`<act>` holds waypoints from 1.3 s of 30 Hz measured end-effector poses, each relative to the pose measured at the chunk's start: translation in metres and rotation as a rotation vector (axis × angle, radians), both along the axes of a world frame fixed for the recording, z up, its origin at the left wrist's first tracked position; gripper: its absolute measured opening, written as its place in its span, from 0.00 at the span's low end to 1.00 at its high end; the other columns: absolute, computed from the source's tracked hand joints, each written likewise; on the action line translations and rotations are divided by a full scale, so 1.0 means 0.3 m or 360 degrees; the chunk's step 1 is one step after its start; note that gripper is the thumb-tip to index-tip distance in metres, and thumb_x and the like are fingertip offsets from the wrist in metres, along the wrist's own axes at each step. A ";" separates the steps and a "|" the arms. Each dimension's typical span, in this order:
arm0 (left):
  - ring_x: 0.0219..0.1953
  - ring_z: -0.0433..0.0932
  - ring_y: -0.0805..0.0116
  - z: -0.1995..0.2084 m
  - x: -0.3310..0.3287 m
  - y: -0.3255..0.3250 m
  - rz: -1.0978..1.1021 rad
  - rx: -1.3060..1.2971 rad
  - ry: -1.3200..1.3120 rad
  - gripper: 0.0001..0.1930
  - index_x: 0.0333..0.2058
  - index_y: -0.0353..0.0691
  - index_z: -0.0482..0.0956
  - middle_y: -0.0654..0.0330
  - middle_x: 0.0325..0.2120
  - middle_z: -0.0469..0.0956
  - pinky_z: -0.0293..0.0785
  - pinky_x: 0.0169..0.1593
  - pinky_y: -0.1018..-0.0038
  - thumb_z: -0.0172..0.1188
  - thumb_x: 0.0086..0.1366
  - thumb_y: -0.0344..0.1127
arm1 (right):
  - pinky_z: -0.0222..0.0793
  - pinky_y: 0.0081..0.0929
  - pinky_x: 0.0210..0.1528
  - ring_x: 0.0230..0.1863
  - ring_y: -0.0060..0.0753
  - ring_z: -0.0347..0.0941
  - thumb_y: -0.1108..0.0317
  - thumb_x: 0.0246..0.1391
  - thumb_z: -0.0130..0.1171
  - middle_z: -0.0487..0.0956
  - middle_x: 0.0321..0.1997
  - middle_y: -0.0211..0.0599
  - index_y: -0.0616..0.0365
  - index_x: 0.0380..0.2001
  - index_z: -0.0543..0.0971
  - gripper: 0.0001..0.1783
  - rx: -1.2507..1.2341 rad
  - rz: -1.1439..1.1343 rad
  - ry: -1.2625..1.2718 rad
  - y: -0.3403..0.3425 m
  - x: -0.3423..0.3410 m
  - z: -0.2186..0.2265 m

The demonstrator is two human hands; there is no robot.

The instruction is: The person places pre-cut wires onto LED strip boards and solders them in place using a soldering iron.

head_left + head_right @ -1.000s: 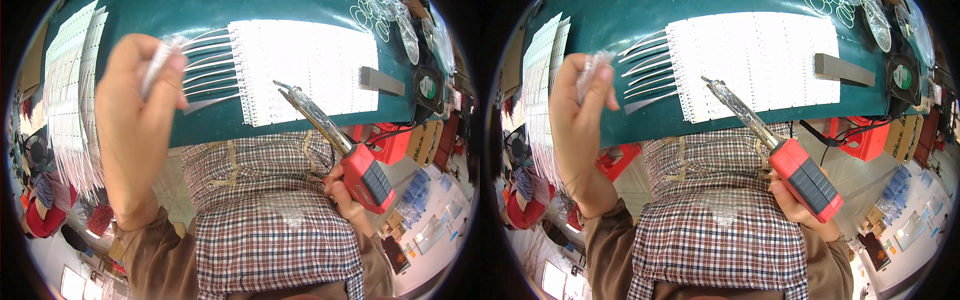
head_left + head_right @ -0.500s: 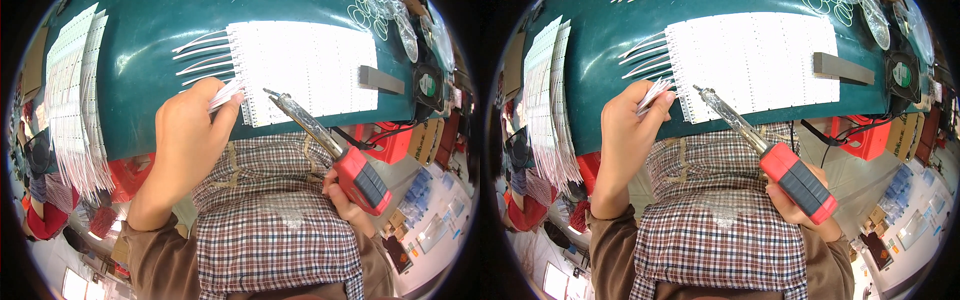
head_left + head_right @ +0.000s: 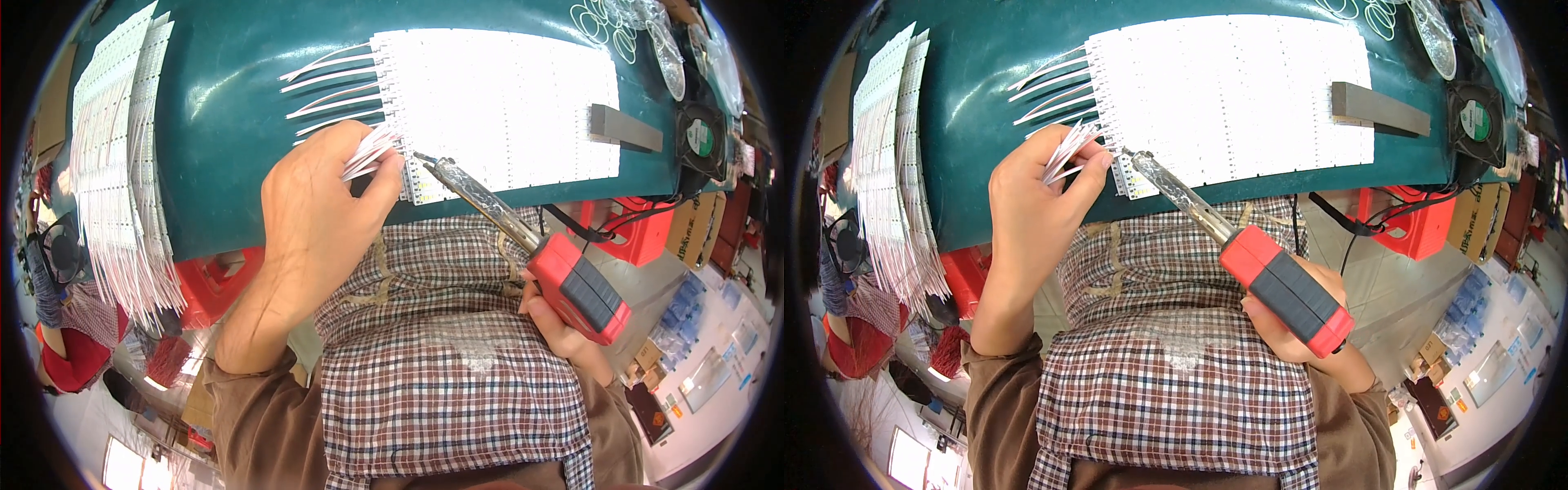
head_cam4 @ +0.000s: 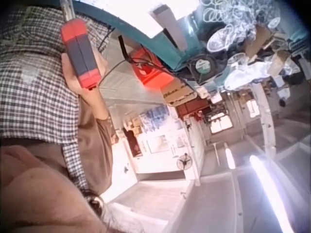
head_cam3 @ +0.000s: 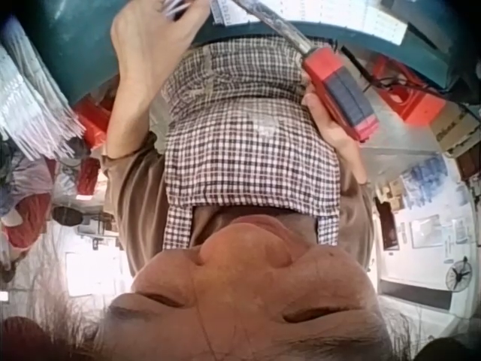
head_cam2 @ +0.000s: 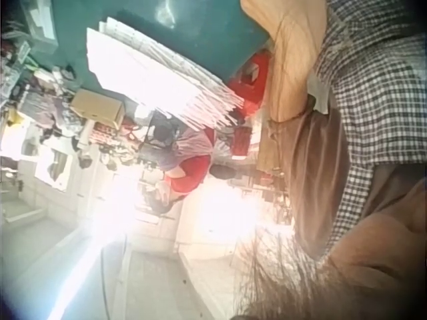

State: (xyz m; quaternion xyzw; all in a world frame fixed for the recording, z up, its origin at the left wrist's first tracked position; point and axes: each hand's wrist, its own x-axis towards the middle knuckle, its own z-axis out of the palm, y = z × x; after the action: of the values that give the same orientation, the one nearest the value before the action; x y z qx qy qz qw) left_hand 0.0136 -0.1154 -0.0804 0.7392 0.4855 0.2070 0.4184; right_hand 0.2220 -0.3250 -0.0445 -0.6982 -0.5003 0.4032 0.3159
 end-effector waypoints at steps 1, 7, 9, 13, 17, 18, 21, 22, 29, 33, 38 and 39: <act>0.25 0.77 0.58 0.002 0.000 0.001 -0.0001 -0.0002 -0.0001 0.07 0.29 0.36 0.79 0.55 0.23 0.78 0.71 0.31 0.67 0.65 0.59 0.33 | 0.71 0.30 0.24 0.23 0.39 0.77 0.74 0.45 0.67 0.79 0.28 0.39 0.63 0.34 0.81 0.11 -0.0002 -0.0001 -0.0001 -0.004 -0.002 -0.004; 0.26 0.78 0.55 0.005 -0.003 0.000 -0.0007 -0.0073 -0.0022 0.06 0.28 0.36 0.79 0.55 0.24 0.79 0.72 0.31 0.66 0.66 0.58 0.32 | 0.71 0.31 0.25 0.23 0.41 0.77 0.74 0.44 0.68 0.79 0.28 0.39 0.63 0.34 0.81 0.11 -0.0002 0.0027 0.0033 0.003 0.007 -0.010; 0.26 0.78 0.55 0.005 -0.003 0.001 -0.0006 -0.0005 -0.0046 0.06 0.28 0.36 0.79 0.54 0.23 0.79 0.72 0.30 0.66 0.65 0.58 0.32 | 0.71 0.31 0.25 0.23 0.42 0.77 0.74 0.44 0.68 0.79 0.27 0.39 0.63 0.34 0.81 0.12 -0.0035 0.0056 0.0033 0.009 0.007 -0.006; 0.26 0.79 0.55 0.001 0.001 0.002 -0.0010 -0.0014 -0.0043 0.06 0.27 0.36 0.78 0.54 0.23 0.79 0.72 0.31 0.66 0.65 0.57 0.31 | 0.71 0.31 0.26 0.23 0.42 0.76 0.75 0.44 0.67 0.79 0.27 0.39 0.63 0.34 0.80 0.12 -0.0062 0.0032 0.0034 0.013 0.006 -0.003; 0.27 0.79 0.55 -0.004 0.000 0.003 -0.0011 0.0035 -0.0013 0.06 0.27 0.36 0.79 0.54 0.24 0.79 0.73 0.31 0.66 0.65 0.57 0.31 | 0.71 0.31 0.26 0.24 0.42 0.76 0.75 0.44 0.66 0.79 0.28 0.40 0.62 0.34 0.81 0.11 -0.0030 0.0106 0.0002 0.002 0.022 0.009; 0.27 0.79 0.54 -0.003 -0.001 0.003 -0.0017 0.0061 -0.0025 0.05 0.28 0.36 0.79 0.54 0.24 0.79 0.73 0.32 0.66 0.65 0.57 0.31 | 0.71 0.31 0.26 0.24 0.42 0.76 0.75 0.44 0.66 0.79 0.28 0.40 0.62 0.34 0.81 0.11 -0.0018 0.0100 -0.0015 -0.004 0.024 0.012; 0.27 0.79 0.54 -0.001 0.003 0.003 0.0006 0.0031 -0.0050 0.05 0.28 0.36 0.80 0.54 0.24 0.79 0.73 0.32 0.66 0.65 0.57 0.31 | 0.71 0.31 0.26 0.24 0.41 0.77 0.75 0.43 0.66 0.79 0.29 0.39 0.62 0.34 0.81 0.11 0.0049 0.0100 -0.0016 -0.013 0.024 0.012; 0.27 0.79 0.54 -0.002 0.004 0.002 0.0003 0.0026 -0.0051 0.05 0.28 0.36 0.80 0.54 0.24 0.79 0.73 0.32 0.66 0.65 0.57 0.31 | 0.71 0.31 0.26 0.24 0.41 0.77 0.75 0.43 0.66 0.79 0.29 0.39 0.62 0.34 0.81 0.11 0.0044 0.0098 -0.0017 -0.012 0.018 0.014; 0.26 0.80 0.57 -0.005 -0.007 0.020 -0.0032 -0.0182 -0.0109 0.06 0.30 0.36 0.82 0.55 0.25 0.81 0.74 0.33 0.68 0.65 0.57 0.32 | 0.71 0.31 0.25 0.24 0.42 0.77 0.75 0.43 0.67 0.79 0.29 0.40 0.62 0.34 0.80 0.12 0.0022 0.0045 -0.0047 -0.012 0.011 0.015; 0.26 0.80 0.60 -0.008 -0.004 0.026 -0.0062 -0.0272 -0.0165 0.07 0.30 0.36 0.82 0.56 0.25 0.82 0.74 0.32 0.69 0.66 0.56 0.33 | 0.71 0.32 0.25 0.24 0.42 0.76 0.75 0.43 0.67 0.79 0.29 0.40 0.63 0.34 0.80 0.12 -0.0021 0.0042 -0.0027 -0.029 0.012 0.010; 0.25 0.80 0.60 -0.010 0.006 0.022 -0.0041 -0.0238 -0.0134 0.06 0.30 0.36 0.83 0.56 0.25 0.82 0.74 0.32 0.69 0.66 0.56 0.32 | 0.71 0.32 0.25 0.24 0.42 0.76 0.74 0.43 0.67 0.79 0.29 0.40 0.62 0.34 0.81 0.11 -0.0042 0.0088 -0.0043 -0.012 0.022 0.012; 0.25 0.80 0.60 -0.018 0.010 0.021 -0.0026 -0.0220 -0.0140 0.06 0.30 0.36 0.83 0.56 0.25 0.82 0.74 0.32 0.69 0.66 0.56 0.32 | 0.70 0.32 0.25 0.24 0.42 0.76 0.74 0.43 0.67 0.79 0.29 0.39 0.61 0.34 0.81 0.11 -0.0034 0.0155 -0.0070 -0.010 0.027 0.009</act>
State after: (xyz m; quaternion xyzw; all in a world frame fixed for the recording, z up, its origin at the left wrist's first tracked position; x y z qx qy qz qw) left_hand 0.0165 -0.1090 -0.0859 0.7027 0.4736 0.2019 0.4911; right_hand 0.2300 -0.3280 -0.0419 -0.6850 -0.5361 0.4079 0.2774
